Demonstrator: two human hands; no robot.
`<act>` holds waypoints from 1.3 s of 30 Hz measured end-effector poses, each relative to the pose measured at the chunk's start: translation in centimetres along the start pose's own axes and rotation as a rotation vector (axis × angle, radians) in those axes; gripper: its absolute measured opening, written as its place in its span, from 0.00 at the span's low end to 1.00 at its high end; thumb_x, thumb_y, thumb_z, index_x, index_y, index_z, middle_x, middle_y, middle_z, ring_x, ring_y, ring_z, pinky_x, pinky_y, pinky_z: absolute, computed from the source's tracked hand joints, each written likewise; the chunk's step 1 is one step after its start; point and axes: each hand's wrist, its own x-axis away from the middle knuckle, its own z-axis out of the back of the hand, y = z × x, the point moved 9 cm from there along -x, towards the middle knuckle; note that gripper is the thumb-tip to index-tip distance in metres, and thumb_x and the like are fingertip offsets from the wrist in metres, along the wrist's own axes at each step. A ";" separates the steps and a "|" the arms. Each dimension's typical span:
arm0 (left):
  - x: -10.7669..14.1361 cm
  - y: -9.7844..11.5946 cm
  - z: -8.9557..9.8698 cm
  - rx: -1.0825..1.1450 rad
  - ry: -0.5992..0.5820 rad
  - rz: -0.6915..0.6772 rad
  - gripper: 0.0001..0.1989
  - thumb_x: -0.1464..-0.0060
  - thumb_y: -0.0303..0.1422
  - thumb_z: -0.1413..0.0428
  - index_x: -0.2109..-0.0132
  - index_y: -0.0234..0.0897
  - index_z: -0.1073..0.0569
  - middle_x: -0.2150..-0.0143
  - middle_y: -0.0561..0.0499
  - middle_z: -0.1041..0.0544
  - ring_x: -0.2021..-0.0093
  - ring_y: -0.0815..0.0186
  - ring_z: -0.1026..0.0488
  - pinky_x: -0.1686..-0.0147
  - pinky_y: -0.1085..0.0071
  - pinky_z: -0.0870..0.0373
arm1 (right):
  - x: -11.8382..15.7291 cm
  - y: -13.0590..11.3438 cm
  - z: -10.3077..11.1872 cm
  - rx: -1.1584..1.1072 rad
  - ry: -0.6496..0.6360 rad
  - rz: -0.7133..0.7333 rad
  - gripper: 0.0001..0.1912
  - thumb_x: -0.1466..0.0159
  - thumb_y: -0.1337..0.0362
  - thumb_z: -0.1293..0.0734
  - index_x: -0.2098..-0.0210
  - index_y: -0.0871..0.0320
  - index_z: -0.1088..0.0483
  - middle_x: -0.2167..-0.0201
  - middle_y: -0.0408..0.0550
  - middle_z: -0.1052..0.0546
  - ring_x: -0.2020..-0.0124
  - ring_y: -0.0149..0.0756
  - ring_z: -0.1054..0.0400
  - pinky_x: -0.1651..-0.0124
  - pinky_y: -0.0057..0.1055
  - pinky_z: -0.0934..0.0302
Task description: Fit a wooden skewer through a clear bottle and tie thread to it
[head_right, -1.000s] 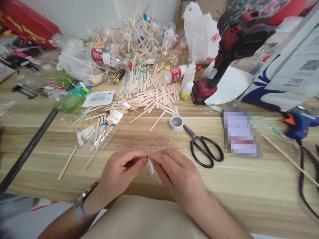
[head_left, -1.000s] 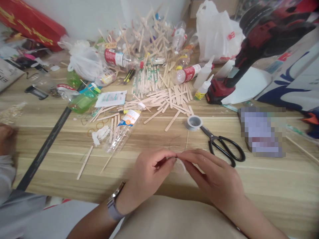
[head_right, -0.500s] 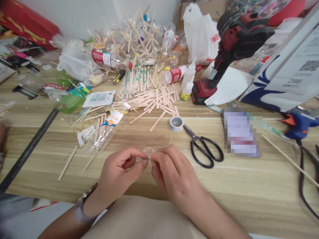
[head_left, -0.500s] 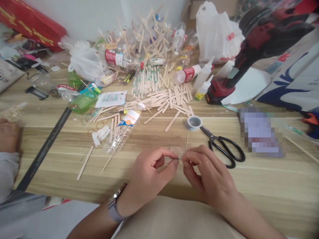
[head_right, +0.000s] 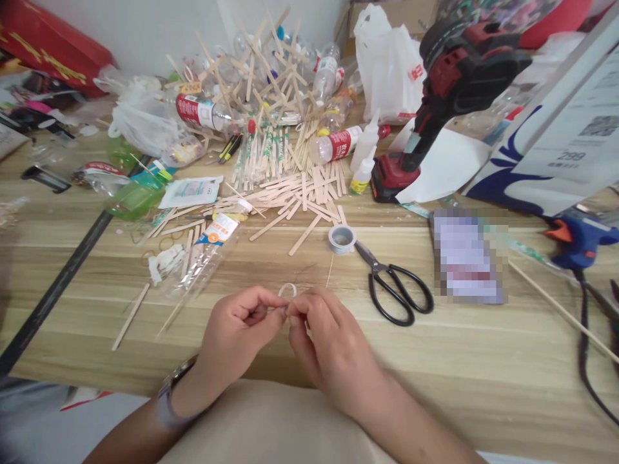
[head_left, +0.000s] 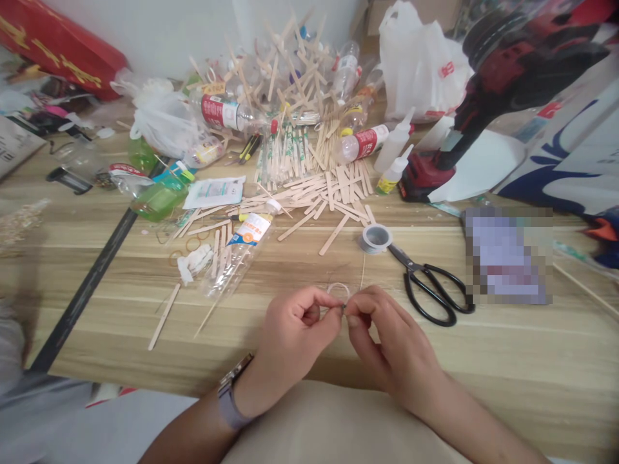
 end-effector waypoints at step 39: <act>-0.9 -2.0 -0.7 0.246 -0.038 0.135 0.08 0.45 0.36 0.45 0.64 0.37 0.24 0.77 0.57 0.33 0.78 0.74 0.44 0.79 0.76 0.49 | 0.6 2.2 -0.5 0.030 0.012 -0.103 0.06 0.33 0.71 0.40 0.61 0.53 0.36 0.55 0.52 0.23 0.53 0.37 0.27 0.54 0.32 0.31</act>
